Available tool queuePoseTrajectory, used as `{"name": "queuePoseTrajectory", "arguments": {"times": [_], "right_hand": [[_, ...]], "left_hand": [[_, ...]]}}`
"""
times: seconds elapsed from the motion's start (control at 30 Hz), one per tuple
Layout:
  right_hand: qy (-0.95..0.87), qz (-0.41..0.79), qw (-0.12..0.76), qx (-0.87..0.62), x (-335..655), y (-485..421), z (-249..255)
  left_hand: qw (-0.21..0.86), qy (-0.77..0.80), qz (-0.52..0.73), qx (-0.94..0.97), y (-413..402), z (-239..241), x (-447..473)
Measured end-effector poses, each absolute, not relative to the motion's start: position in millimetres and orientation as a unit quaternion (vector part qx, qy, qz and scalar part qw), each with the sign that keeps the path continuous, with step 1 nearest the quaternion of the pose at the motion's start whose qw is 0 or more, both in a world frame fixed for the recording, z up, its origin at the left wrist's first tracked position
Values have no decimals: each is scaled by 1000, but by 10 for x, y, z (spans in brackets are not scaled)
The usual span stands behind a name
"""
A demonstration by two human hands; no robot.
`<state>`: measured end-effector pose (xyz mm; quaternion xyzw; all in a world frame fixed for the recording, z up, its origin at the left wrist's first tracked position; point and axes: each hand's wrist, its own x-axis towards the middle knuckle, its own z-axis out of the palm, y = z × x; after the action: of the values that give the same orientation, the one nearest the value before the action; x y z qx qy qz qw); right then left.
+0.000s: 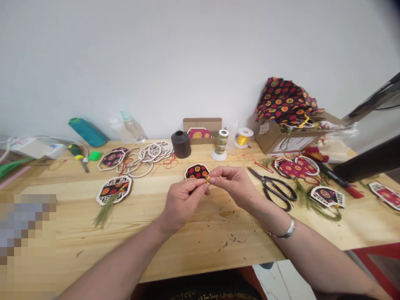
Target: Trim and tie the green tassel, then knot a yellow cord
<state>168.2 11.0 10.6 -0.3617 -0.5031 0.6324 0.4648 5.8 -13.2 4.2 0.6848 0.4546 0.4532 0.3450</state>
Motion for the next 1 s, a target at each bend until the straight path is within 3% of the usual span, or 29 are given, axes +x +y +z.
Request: {"name": "queuePoseTrajectory", "arguments": {"times": [0.37, 1.0], "right_hand": [[-518, 607, 467, -380, 1697, 120, 137], [-502, 669, 439, -327, 1713, 160, 109]], "left_hand": [[441, 489, 446, 606, -121, 116, 58], [480, 472, 442, 593, -120, 98, 48]]}}
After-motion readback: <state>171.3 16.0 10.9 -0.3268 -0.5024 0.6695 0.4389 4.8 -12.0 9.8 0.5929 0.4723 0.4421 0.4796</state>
